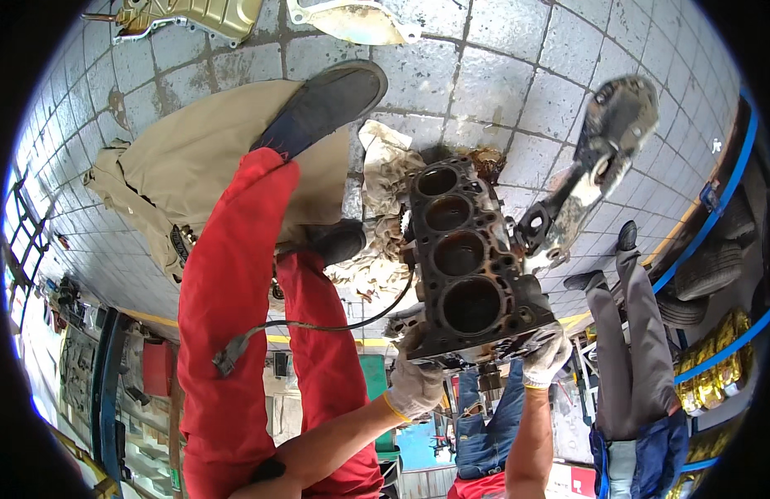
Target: The person uses a cordless impact wrench to remove bolts from a cylinder head and then lifts the head off the engine block. The person places the cylinder head on the floor and repositions the engine block.
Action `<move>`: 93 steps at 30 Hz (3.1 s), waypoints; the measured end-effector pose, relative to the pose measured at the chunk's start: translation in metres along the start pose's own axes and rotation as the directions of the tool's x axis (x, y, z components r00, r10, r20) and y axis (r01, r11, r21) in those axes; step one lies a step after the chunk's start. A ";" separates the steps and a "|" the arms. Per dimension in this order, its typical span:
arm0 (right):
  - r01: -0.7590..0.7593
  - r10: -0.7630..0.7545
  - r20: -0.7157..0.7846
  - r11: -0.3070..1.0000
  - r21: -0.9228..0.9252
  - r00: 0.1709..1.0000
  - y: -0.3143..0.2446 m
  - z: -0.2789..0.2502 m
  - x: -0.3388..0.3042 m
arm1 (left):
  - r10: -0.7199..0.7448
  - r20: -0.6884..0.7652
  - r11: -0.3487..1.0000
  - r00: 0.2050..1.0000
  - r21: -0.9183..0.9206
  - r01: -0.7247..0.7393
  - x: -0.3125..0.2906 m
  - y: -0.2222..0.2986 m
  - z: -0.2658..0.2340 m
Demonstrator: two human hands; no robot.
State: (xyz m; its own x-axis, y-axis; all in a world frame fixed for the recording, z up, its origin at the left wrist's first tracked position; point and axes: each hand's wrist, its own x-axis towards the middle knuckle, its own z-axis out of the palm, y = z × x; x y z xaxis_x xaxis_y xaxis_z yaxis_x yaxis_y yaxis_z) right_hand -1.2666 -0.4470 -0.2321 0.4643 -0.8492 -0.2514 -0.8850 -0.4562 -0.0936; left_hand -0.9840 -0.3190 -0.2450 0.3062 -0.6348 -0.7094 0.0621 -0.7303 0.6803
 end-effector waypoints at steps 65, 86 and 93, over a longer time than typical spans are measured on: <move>-0.192 0.843 -0.217 0.349 0.917 0.493 -0.208 0.004 0.028 | -0.189 0.411 0.972 0.892 -0.054 0.231 0.102 0.084 -0.004; -0.307 0.969 0.107 -0.035 0.951 0.221 -0.222 0.004 0.016 | 0.316 0.422 0.916 0.850 0.098 -0.389 0.114 0.077 0.011; -0.392 0.767 -0.142 0.467 0.793 0.626 -0.193 0.018 0.000 | -0.061 0.594 0.771 0.802 0.539 -0.340 0.103 0.191 -0.115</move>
State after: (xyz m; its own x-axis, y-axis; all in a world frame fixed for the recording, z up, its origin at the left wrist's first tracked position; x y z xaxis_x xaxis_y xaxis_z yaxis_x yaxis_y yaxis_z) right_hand -1.0967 -0.3544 -0.2317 -0.3827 -0.9193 -0.0921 -0.6230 0.3304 -0.7090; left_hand -0.8315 -0.4947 -0.1674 -0.3224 -0.6145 -0.7200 -0.5678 -0.4830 0.6665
